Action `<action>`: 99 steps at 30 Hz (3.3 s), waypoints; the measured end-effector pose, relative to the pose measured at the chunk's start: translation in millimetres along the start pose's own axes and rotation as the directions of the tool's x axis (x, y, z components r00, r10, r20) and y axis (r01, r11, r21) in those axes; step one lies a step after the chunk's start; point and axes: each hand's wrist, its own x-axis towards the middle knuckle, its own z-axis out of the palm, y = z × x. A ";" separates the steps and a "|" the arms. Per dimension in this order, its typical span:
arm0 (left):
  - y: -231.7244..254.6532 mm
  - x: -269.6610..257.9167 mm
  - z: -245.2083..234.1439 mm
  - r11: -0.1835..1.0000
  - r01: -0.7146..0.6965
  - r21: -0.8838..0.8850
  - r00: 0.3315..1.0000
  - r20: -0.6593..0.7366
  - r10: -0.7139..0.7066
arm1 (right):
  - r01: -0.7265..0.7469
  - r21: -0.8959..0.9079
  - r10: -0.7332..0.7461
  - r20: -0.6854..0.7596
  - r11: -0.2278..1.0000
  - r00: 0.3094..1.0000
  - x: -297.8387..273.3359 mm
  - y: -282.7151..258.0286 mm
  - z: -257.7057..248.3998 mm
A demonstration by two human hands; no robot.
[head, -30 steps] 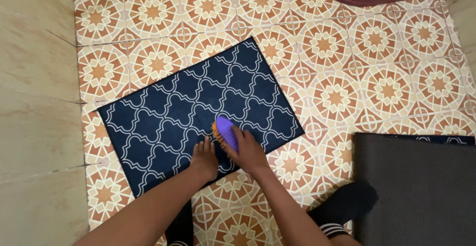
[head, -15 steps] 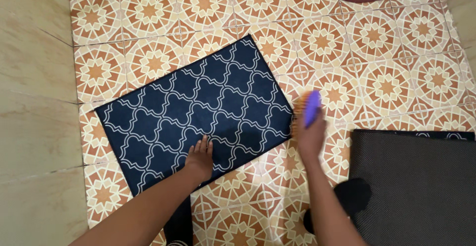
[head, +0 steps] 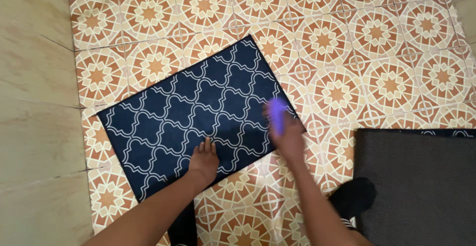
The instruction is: The person scrubs a blue patterned rug on a tiled floor using a purple brush. They then flip the rug over and scrub the black underside. The person continues to scrub the rug thoroughly.
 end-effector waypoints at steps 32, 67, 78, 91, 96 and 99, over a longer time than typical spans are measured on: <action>-13.8 7.2 -15.1 0.997 -0.063 -0.038 0.997 -0.036 0.062 | -0.204 0.065 0.212 -0.420 0.977 0.883 24.7 28.7 -51.6; -16.5 3.8 -32.8 0.986 -0.089 -0.139 0.996 -0.028 0.085 | 0.366 0.164 -0.400 0.312 0.916 0.862 -39.3 -115.0 40.4; -20.1 8.1 -27.1 0.977 -0.075 -0.198 0.997 0.007 0.078 | -0.014 -0.186 -0.053 -0.350 0.982 0.935 63.4 16.1 -31.8; -9.8 -12.5 -36.4 0.984 -0.039 -0.175 0.991 0.119 0.060 | 0.412 0.177 -0.429 0.068 0.894 0.901 -15.8 -110.4 52.3; -10.2 -18.0 -40.8 0.980 -0.037 -0.196 0.994 0.094 0.056 | 0.544 -0.037 -0.543 0.014 0.839 0.839 -5.8 -110.2 56.6; -10.5 -22.2 -40.4 0.980 -0.026 -0.197 0.995 0.092 0.045 | 0.311 -0.045 -0.313 -0.053 0.949 0.948 22.2 -77.0 32.8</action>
